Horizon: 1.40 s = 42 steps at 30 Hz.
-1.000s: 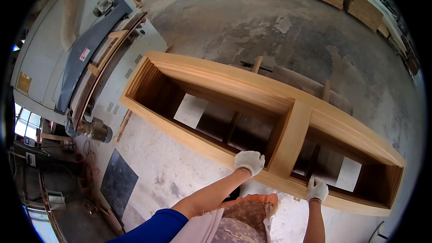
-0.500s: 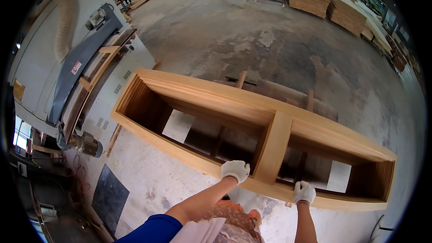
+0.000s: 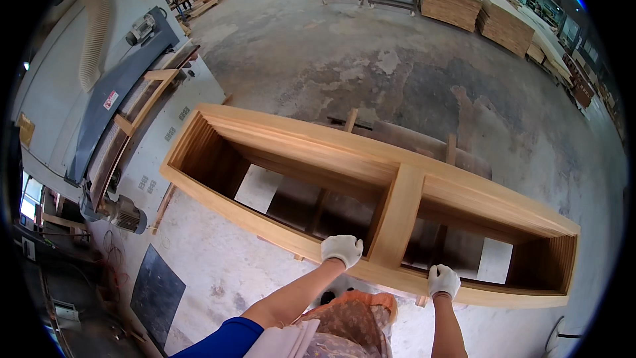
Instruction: The person assembles a wooden furniture frame by hand, fitting a separate frame piece into the main structure. They repeatedly lift, align, and insert the frame, checking the fit and adjusting the position multiple times throughout the process.
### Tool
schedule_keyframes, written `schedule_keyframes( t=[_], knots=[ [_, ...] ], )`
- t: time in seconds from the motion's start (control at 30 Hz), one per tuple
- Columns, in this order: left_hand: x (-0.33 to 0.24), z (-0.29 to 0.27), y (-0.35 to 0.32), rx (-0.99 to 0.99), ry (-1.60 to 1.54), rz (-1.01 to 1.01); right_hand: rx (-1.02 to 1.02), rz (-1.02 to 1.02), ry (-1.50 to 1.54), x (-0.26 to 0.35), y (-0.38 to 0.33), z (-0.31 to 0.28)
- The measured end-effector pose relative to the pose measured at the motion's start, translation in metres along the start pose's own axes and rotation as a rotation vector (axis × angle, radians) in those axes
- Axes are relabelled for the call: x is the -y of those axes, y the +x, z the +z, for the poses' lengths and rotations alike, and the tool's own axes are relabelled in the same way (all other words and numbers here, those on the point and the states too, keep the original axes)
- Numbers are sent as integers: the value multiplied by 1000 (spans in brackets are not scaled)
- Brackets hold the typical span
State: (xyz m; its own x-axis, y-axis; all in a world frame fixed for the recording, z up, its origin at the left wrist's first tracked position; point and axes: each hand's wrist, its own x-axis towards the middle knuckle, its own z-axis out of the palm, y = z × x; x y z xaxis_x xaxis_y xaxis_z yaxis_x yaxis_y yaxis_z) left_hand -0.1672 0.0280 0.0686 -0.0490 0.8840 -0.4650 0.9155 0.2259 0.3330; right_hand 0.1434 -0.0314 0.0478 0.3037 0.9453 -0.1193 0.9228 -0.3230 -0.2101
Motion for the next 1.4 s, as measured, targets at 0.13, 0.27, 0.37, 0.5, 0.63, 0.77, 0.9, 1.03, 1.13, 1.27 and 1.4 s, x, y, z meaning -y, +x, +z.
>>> schedule_keyframes(
  t=[0.13, 0.27, 0.37, 0.5, 0.63, 0.77, 0.9, 1.03, 1.13, 1.27, 1.4],
  knots=[
    [-4, 3, 3, -9, 60, 17, 16, -18, -15, -4, -1, -1],
    [-3, 6, 7, 34, 127, 15, 108, 0, -13, 7, 1, -15],
    [0, 14, 9, -67, 112, 7, 164, 31, -29, 10, 3, -22],
    [-5, 11, 6, -57, 129, -6, 119, 49, 10, 7, -1, -19],
    [-4, 14, 6, -77, 140, 8, 116, 68, 41, 2, -4, -15],
    [-5, 11, 4, -105, 131, 16, 99, 26, 58, 3, -3, -20],
    [-3, 13, 5, -150, 165, 22, 192, 57, 21, 9, -4, -28],
    [-4, 17, 2, -170, 169, 18, 234, 77, 46, 9, -10, -32],
    [-5, 16, 4, -168, 183, 15, 231, 62, 47, 8, -9, -34],
    [-3, 17, 3, -188, 181, 16, 213, 63, 62, 11, -10, -34],
    [-1, 18, 2, -200, 177, 23, 207, 63, 71, 10, -10, -32]
  ],
)
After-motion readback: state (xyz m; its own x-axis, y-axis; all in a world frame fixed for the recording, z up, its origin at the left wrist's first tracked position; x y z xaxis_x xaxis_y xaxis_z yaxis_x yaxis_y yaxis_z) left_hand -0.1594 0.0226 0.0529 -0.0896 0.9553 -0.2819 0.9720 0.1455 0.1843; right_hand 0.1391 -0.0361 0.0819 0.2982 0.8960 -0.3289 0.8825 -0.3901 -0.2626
